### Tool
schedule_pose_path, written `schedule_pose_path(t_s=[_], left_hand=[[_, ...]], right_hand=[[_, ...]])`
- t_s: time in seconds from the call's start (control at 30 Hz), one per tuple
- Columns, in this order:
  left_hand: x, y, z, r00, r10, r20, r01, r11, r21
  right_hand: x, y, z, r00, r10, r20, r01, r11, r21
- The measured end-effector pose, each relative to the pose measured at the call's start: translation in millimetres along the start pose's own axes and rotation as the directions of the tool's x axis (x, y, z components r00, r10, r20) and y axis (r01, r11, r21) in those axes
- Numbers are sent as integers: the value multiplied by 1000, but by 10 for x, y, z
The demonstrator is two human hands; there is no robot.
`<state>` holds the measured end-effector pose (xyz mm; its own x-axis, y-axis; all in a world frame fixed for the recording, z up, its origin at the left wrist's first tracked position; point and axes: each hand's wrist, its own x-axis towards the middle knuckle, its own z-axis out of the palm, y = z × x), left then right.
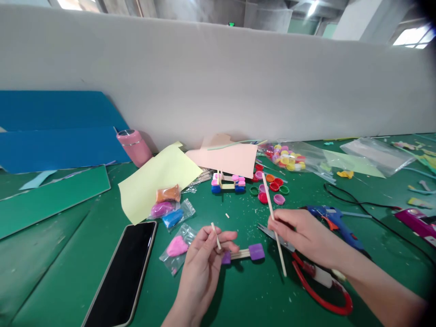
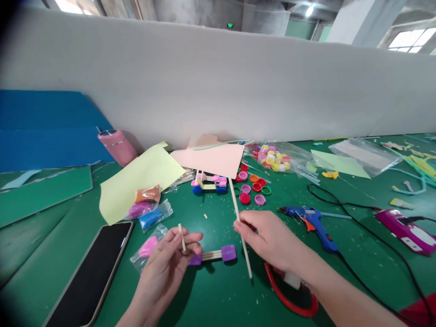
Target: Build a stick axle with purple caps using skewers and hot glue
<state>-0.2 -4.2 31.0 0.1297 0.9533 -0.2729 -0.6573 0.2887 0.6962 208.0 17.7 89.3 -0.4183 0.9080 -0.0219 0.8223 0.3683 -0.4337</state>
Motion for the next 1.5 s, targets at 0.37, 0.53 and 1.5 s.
schedule_pose_path(t_s=[0.37, 0.53, 1.5], left_hand=[[-23, -26, 15, 999, 14, 40, -16, 998, 56], [-20, -47, -21, 999, 12, 33, -14, 998, 64], [-151, -111, -8, 828, -73, 557, 46, 997, 62]], right_hand=[[-55, 19, 67, 809, 209, -549, 148, 832, 535], [24, 41, 65, 816, 331, -474, 154, 667, 729], [388, -233, -148, 824, 242, -512, 397, 398, 827]])
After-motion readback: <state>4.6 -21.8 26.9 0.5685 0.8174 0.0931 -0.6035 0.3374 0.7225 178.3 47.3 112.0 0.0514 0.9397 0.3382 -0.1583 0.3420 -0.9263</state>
